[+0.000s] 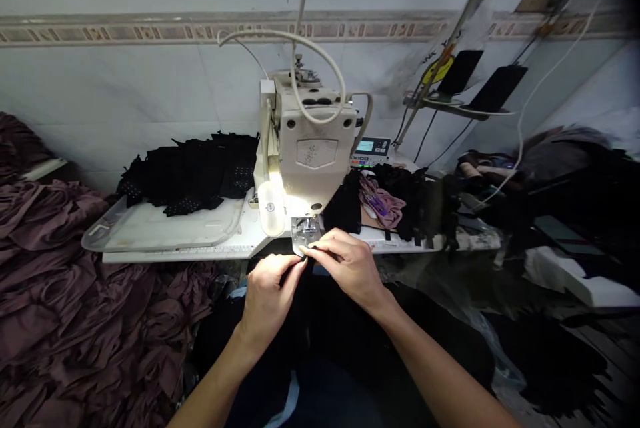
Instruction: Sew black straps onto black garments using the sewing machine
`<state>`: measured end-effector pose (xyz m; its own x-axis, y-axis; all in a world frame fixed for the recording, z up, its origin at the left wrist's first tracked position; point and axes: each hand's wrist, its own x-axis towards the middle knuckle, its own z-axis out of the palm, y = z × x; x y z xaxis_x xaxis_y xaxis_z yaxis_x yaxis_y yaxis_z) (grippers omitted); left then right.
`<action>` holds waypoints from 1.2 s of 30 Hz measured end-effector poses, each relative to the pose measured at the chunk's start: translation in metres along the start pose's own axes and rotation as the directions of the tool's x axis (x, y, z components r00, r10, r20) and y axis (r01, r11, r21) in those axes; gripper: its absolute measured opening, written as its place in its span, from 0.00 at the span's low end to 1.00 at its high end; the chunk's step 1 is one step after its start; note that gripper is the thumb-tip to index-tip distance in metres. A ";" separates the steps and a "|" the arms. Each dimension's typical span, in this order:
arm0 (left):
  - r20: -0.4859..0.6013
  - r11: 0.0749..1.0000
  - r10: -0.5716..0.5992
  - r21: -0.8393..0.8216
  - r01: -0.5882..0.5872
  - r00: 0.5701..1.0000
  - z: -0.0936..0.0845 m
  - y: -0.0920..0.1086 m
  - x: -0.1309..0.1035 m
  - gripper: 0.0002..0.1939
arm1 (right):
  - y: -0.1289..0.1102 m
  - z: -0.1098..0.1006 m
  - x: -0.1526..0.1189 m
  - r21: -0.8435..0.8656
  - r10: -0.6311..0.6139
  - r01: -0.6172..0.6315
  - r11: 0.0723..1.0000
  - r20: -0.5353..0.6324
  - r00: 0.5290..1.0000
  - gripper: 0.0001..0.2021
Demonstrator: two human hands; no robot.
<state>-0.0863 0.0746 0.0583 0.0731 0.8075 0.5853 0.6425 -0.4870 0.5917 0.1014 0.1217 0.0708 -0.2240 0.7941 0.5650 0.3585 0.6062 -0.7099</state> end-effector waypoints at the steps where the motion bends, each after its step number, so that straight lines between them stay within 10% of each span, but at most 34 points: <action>1: -0.069 0.987 0.100 0.130 -0.090 0.993 0.002 -0.001 0.002 0.08 | 0.005 0.004 0.003 -0.027 -0.007 0.006 1.000 -0.034 0.999 0.07; 7: 0.069 0.741 0.530 0.448 -0.501 0.845 0.011 0.002 0.001 0.18 | 0.024 0.011 0.012 -0.037 -0.019 0.015 0.999 -0.119 0.993 0.07; 16: 0.015 0.809 0.469 0.394 -0.436 0.883 0.019 0.003 -0.006 0.15 | 0.023 -0.007 -0.015 -0.199 -0.158 0.172 0.965 0.084 0.984 0.16; 21: 0.049 0.819 0.426 0.403 -0.408 0.903 0.019 0.007 -0.006 0.21 | 0.032 0.010 -0.040 0.087 0.105 -0.105 0.991 0.010 0.994 0.19; 26: 0.046 0.779 0.418 0.496 -0.384 0.907 0.027 0.012 -0.007 0.20 | 0.039 0.032 -0.066 0.413 0.447 -0.412 0.812 0.014 0.895 0.26; 36: 0.048 0.773 0.348 0.551 -0.315 0.936 0.038 0.017 -0.005 0.20 | 0.046 0.004 -0.043 0.638 0.577 -0.473 0.607 0.055 0.815 0.25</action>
<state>-0.0464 0.0745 0.0442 0.3283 0.6028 0.7272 0.8939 -0.4471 -0.0330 0.1240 0.1152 0.0120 -0.0261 0.9993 0.0278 -0.2549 0.0202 -0.9668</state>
